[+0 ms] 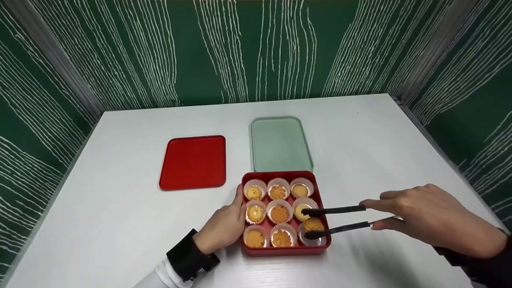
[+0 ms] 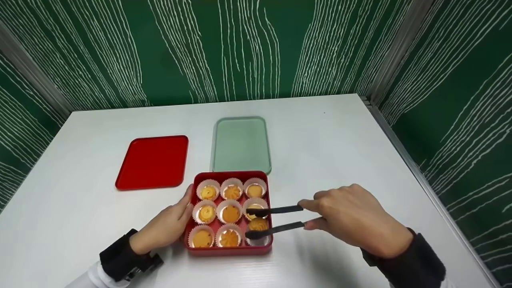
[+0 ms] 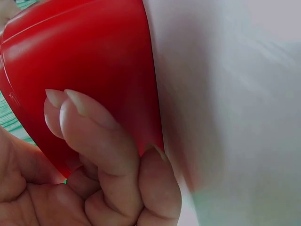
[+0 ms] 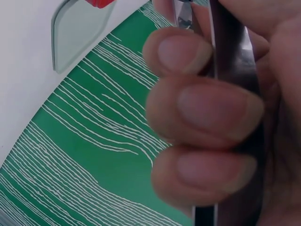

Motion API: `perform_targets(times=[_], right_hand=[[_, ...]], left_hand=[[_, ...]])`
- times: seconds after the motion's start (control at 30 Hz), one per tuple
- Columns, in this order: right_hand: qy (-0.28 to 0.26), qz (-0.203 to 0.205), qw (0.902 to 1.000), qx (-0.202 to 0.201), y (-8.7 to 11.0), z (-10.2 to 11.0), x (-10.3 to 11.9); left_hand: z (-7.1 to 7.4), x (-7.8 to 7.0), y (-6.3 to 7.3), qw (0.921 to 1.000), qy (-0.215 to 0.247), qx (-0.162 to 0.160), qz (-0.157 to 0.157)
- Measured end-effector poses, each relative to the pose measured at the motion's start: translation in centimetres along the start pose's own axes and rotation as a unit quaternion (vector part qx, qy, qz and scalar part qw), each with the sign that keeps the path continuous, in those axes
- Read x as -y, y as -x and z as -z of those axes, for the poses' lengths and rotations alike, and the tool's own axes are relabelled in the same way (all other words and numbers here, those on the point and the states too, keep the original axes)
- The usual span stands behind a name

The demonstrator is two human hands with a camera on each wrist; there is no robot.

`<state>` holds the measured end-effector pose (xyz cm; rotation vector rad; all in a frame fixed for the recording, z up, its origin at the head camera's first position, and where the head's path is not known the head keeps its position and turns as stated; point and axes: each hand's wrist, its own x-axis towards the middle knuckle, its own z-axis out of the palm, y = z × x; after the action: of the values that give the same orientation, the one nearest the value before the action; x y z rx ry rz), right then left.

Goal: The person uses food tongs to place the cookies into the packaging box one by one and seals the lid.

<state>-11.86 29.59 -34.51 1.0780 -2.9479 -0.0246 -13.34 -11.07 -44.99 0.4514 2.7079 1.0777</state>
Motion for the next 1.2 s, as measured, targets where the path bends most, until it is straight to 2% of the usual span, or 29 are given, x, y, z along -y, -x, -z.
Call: perform_targets(times=[0.27, 0.47, 0.73, 1.2], right_hand=[[0.002, 0.03, 0.9994, -0.016, -0.1, -0.6, 0.3], [-0.002, 0.029, 0.9996, 0.004, -0.4, -0.7, 0.4], [-0.004, 0.032, 0.9995, 0.003, -0.5, -0.7, 0.6], [0.002, 0.033, 0.9994, 0.014, -1.0, -0.1, 1.1]], left_hand=[[0.1, 0.0, 0.0, 1.0, 0.0, 0.003, 0.002], [0.1, 0.0, 0.0, 1.0, 0.003, 0.003, 0.002], [0.0, 0.1, 0.0, 0.9999, -0.006, -0.006, -0.013], [-0.1, 0.1, -0.1, 1.0, 0.002, 0.001, -0.003]])
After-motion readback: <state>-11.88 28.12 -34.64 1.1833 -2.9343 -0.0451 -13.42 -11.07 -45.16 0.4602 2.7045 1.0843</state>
